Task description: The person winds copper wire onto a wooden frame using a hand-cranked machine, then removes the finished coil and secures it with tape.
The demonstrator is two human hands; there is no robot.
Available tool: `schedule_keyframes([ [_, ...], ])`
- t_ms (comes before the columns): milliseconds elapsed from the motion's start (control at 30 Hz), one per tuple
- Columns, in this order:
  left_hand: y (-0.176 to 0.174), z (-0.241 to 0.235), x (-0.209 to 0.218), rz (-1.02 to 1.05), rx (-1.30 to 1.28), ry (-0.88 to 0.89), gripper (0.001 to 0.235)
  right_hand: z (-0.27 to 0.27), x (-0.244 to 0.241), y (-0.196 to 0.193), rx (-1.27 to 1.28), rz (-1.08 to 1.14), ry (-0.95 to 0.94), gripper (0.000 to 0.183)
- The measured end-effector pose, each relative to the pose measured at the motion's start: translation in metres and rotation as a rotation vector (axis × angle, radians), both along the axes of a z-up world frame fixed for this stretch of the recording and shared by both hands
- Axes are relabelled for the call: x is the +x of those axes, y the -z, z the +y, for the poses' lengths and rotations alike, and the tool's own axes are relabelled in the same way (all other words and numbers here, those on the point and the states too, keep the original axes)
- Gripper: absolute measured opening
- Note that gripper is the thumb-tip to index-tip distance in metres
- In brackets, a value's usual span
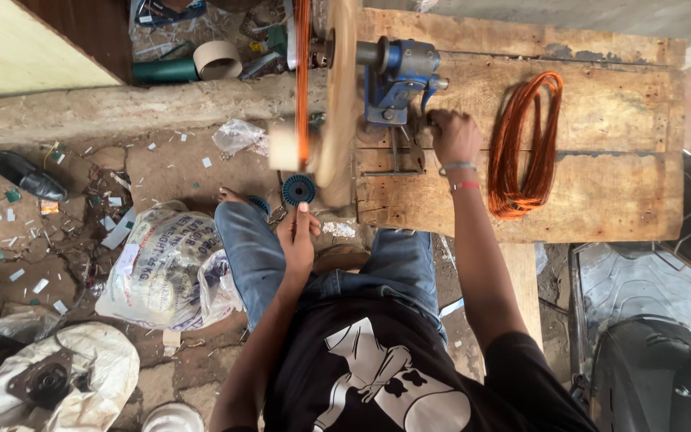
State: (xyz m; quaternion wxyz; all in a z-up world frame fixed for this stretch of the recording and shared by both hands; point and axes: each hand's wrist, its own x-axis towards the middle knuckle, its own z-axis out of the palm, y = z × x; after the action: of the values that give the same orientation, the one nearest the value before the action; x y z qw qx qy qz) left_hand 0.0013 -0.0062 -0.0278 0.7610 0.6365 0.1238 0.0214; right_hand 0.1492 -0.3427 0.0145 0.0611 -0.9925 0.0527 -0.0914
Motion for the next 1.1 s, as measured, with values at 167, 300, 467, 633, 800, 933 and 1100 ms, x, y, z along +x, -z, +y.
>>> schedule_keyframes([
  [167,-0.004,-0.001,-0.001,-0.025,0.014,0.016,0.046,0.017,-0.06,-0.064,0.059,-0.144,-0.174,0.018],
  [300,-0.008,0.0,-0.006,-0.031,0.052,0.012,0.047,0.025,-0.08,-0.11,0.116,-0.25,-0.172,0.02],
  [467,-0.006,0.001,-0.006,-0.061,0.014,0.016,0.045,0.01,-0.07,-0.141,0.124,-0.418,-0.231,0.019],
  [633,-0.002,0.001,-0.005,-0.055,-0.02,0.013,0.042,-0.016,-0.018,-0.135,0.135,-0.566,-0.223,0.021],
  [800,-0.001,0.0,-0.003,-0.036,-0.018,0.012,0.042,-0.029,0.04,-0.13,0.252,-0.569,-0.201,0.024],
  [933,-0.001,0.001,-0.002,0.003,0.075,-0.017,0.043,-0.032,0.074,-0.125,0.304,-0.567,-0.26,0.032],
  [1100,0.002,-0.001,0.001,-0.017,0.049,-0.024,0.042,-0.039,0.12,-0.079,0.225,-0.483,-0.164,0.024],
])
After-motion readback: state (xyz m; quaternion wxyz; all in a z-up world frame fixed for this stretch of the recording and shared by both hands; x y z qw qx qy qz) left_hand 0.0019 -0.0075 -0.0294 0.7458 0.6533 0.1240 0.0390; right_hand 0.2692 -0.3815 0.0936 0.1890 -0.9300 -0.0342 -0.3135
